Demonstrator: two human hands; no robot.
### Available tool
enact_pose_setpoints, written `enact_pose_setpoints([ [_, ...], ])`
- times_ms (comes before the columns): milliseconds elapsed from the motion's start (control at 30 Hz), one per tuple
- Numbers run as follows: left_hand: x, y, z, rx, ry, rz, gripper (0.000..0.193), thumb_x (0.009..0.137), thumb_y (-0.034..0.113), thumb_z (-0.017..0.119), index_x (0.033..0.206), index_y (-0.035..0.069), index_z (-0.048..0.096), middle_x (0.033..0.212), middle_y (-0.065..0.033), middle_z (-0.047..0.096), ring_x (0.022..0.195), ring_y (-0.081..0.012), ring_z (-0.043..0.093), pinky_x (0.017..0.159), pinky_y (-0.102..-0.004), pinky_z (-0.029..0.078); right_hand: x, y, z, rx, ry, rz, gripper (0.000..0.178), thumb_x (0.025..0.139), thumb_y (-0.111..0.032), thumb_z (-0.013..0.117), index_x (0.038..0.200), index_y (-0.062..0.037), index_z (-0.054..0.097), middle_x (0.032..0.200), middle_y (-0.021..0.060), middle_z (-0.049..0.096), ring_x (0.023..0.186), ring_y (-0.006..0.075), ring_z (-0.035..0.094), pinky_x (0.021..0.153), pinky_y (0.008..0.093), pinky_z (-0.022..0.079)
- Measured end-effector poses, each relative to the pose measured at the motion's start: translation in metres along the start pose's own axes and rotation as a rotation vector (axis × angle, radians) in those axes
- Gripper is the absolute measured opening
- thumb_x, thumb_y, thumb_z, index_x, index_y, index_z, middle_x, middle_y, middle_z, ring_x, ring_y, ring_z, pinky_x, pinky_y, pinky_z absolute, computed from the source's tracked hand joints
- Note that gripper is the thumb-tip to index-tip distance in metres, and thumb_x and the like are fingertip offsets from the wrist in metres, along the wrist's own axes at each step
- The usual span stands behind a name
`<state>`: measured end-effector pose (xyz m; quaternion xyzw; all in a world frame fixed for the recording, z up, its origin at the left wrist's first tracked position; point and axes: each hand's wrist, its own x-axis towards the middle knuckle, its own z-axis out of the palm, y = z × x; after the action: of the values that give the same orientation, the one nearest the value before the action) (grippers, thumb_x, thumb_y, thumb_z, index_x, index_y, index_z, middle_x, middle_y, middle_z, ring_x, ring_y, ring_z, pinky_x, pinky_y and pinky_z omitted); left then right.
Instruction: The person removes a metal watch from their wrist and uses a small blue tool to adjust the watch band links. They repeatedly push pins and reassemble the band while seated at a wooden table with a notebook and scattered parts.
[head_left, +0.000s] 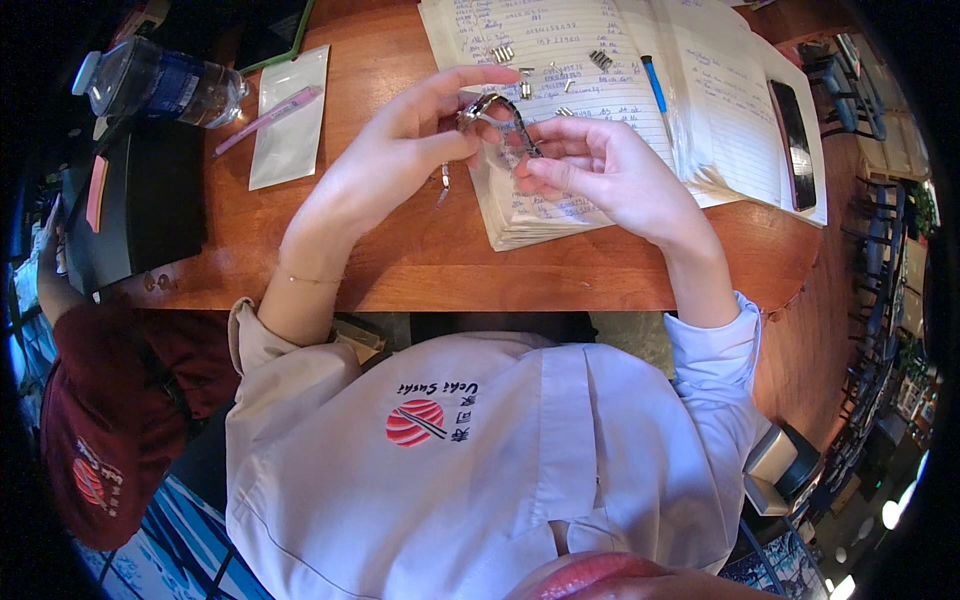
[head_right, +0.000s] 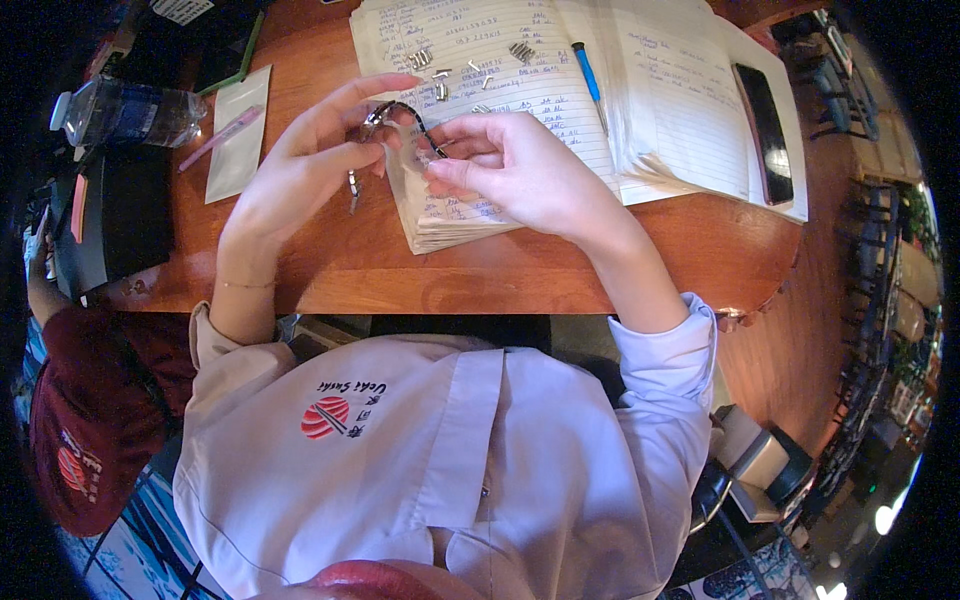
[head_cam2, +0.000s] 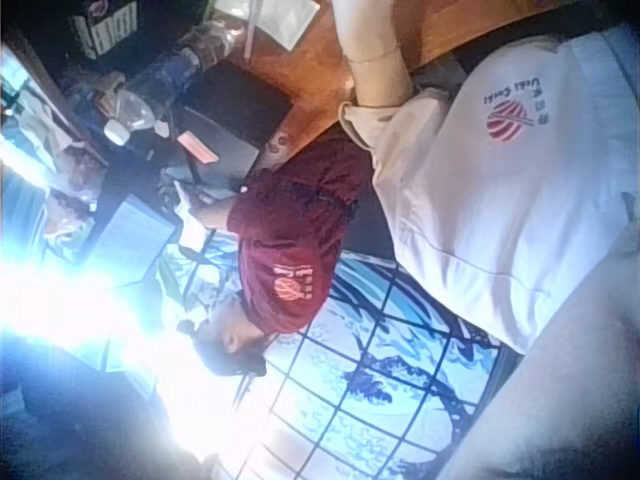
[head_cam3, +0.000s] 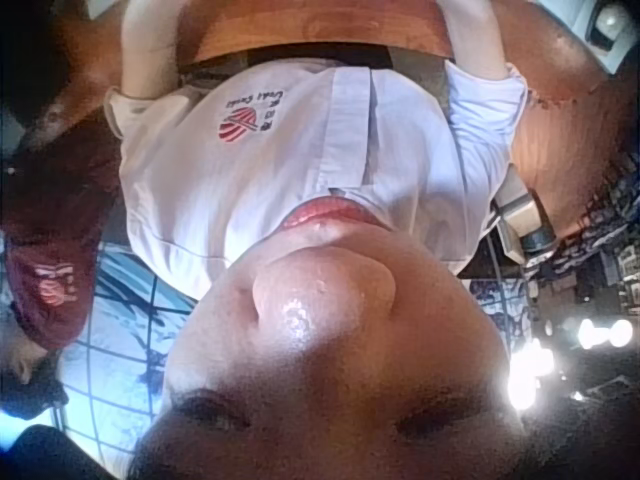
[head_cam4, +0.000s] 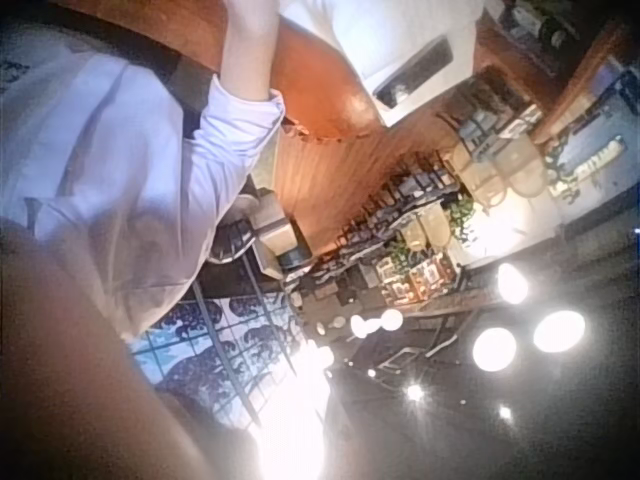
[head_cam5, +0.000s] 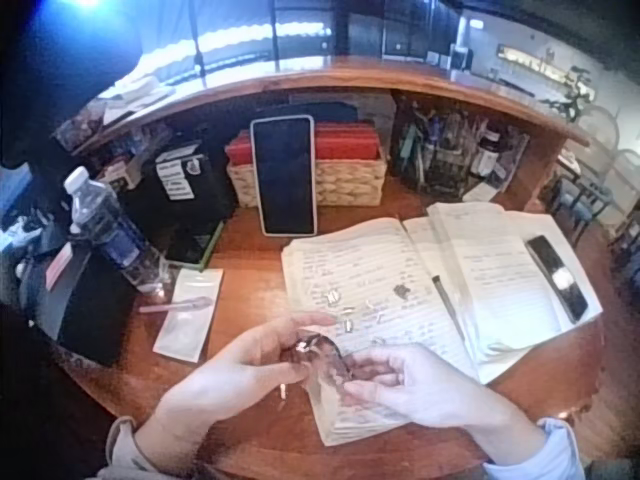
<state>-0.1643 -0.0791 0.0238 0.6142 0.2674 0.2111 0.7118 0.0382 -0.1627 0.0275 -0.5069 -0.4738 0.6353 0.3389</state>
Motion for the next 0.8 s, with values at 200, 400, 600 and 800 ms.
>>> enact_pose_setpoints([
  [200,-0.004,0.006,-0.013,0.192,-0.033,0.018,0.043,0.093,0.004,0.051,0.135,0.006,0.044,0.110,-0.0058,0.059,0.089,-0.0091,0.057,0.080,-0.0234,0.048,-0.004,-0.006,-0.006,0.101,0.021,-0.002,0.036,0.092,-0.016,0.061,0.120,0.0040,0.051,0.102,0.0106,0.066,0.096,0.0162,0.065,0.086,0.0274,0.051],
  [400,-0.003,0.005,-0.020,0.332,-0.071,-0.136,0.034,0.095,0.018,0.057,0.122,-0.003,0.054,0.100,-0.0057,0.064,0.081,-0.0091,0.061,0.073,-0.0224,0.050,-0.004,-0.005,-0.013,0.132,0.131,-0.068,0.037,0.092,-0.018,0.062,0.121,0.0021,0.051,0.105,0.0110,0.066,0.098,0.0172,0.064,0.087,0.0286,0.051],
  [600,-0.005,0.013,-0.020,0.254,-0.134,-0.147,0.034,0.095,0.020,0.056,0.119,-0.004,0.056,0.100,-0.0056,0.065,0.088,-0.0093,0.062,0.080,-0.0225,0.050,-0.006,-0.009,-0.011,0.159,0.183,-0.089,0.037,0.091,-0.020,0.062,0.120,0.0008,0.051,0.109,0.0113,0.065,0.100,0.0180,0.064,0.090,0.0309,0.051],
  [800,-0.004,0.013,-0.011,-0.078,-0.080,-0.254,0.038,0.097,0.021,0.054,0.126,-0.003,0.050,0.106,-0.0079,0.064,0.098,-0.0135,0.062,0.087,-0.0266,0.051,-0.006,-0.007,-0.011,0.162,0.196,-0.099,0.035,0.091,-0.022,0.063,0.117,-0.0014,0.053,0.109,0.0115,0.066,0.100,0.0171,0.064,0.089,0.0297,0.052],
])
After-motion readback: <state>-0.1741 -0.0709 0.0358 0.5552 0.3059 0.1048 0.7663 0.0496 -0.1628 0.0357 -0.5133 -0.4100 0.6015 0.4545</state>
